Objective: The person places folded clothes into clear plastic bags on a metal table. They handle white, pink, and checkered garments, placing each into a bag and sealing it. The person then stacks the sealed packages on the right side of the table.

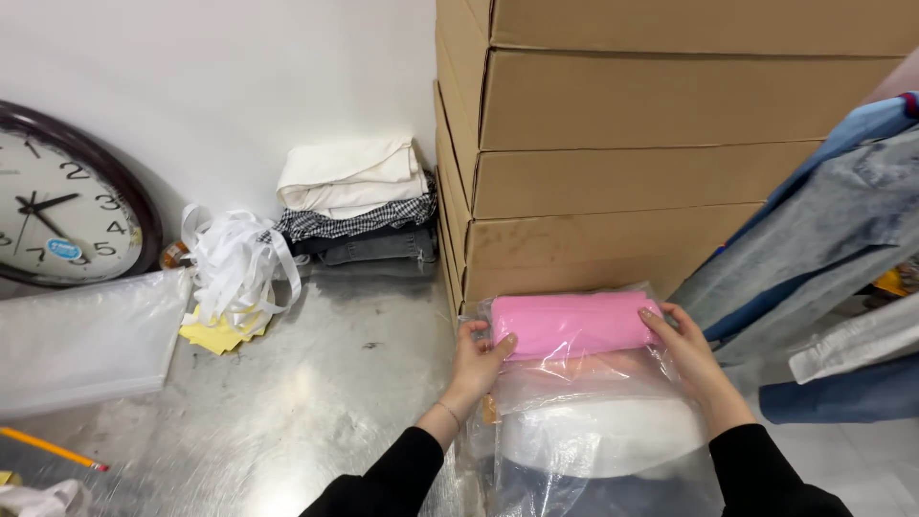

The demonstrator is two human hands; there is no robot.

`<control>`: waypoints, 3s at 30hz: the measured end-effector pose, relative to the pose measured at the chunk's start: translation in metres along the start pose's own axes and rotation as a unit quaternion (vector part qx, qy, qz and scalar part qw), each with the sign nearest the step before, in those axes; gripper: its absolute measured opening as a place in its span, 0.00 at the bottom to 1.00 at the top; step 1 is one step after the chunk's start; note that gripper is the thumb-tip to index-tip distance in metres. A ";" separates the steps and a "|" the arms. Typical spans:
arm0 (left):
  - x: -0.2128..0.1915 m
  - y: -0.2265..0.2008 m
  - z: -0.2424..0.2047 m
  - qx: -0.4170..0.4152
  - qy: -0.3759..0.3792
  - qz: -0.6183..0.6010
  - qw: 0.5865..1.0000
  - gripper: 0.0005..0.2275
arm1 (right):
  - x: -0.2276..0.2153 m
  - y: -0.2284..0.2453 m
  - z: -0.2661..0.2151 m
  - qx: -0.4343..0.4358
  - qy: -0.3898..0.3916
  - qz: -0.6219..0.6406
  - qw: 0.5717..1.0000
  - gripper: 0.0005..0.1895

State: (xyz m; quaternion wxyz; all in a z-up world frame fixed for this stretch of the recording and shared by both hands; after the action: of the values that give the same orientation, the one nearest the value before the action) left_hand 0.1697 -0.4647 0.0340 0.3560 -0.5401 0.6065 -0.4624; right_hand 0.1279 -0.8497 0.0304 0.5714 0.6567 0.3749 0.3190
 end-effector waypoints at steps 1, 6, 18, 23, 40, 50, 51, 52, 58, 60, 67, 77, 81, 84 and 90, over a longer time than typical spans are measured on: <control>-0.005 0.003 0.001 -0.004 -0.001 0.023 1.000 0.31 | 0.009 0.001 -0.006 0.014 -0.009 0.015 1.000 0.26; -0.015 -0.031 -0.018 -0.043 -0.019 0.160 0.986 0.30 | 0.021 0.057 -0.050 -0.012 -0.038 -0.136 0.990 0.29; -0.205 -0.026 -0.117 -0.120 -0.054 0.019 0.991 0.13 | 0.213 0.083 -0.272 -0.200 0.095 -0.224 0.949 0.10; -0.313 -0.039 -0.161 -0.142 -0.079 -0.012 0.987 0.11 | 0.317 0.072 -0.301 -0.150 0.130 -0.136 0.971 0.08; -0.626 -0.005 -0.173 -0.111 -0.239 -0.169 0.950 0.12 | 0.724 -0.030 -0.312 -0.030 0.306 -0.269 0.913 0.05; -0.663 0.036 -0.170 -0.142 -0.248 -0.222 0.932 0.10 | 0.845 -0.119 -0.276 0.062 0.251 -0.391 0.883 0.20; -0.664 0.034 -0.174 -0.148 -0.246 -0.221 0.932 0.10 | 0.849 -0.120 -0.272 0.052 0.254 -0.411 0.874 0.19; -0.664 0.031 -0.178 -0.154 -0.244 -0.221 0.931 0.09 | 0.853 -0.121 -0.269 0.042 0.258 -0.432 0.863 0.19; -0.663 0.027 -0.188 -0.165 -0.244 -0.229 0.928 0.09 | 0.860 -0.095 -0.272 0.042 0.268 -0.330 0.904 0.19; -0.661 0.023 -0.190 -0.164 -0.243 -0.241 0.925 0.10 | 0.858 -0.076 -0.276 0.018 0.279 -0.280 0.918 0.18; -0.643 -0.001 -0.215 -0.176 -0.266 -0.383 0.867 0.24 | 0.757 0.016 -0.332 0.019 0.407 -0.072 0.911 0.14; -0.580 0.060 -0.231 -0.226 -0.267 -0.425 0.835 0.28 | 0.366 -0.132 -0.345 0.086 0.317 -0.166 0.930 0.16; -0.562 0.104 -0.212 -0.231 -0.168 0.012 0.958 0.26 | 0.332 -0.148 -0.375 0.282 0.192 -0.270 0.901 0.06; -0.551 0.103 -0.200 -0.150 -0.161 0.180 0.959 0.26 | 0.335 -0.153 -0.370 0.262 0.131 -0.298 0.908 0.12; -0.547 0.096 -0.156 -0.093 -0.199 0.232 0.947 0.26 | 0.394 -0.118 -0.339 0.228 0.047 -0.274 0.933 0.17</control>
State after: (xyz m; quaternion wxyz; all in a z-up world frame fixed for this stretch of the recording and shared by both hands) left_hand 0.0822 0.1003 -0.0443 0.5151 -0.4961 0.6724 -0.1910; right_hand 0.0284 -0.3314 -0.0418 0.4534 0.6257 0.6288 0.0865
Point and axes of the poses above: each hand's wrist, its own z-axis towards the middle knuckle, its own x-axis out of the palm, y = z × x, the point moved 3 cm from there along z, towards the middle knuckle, and after that the axes turned 5 degrees about z, right-handed, at the moved point
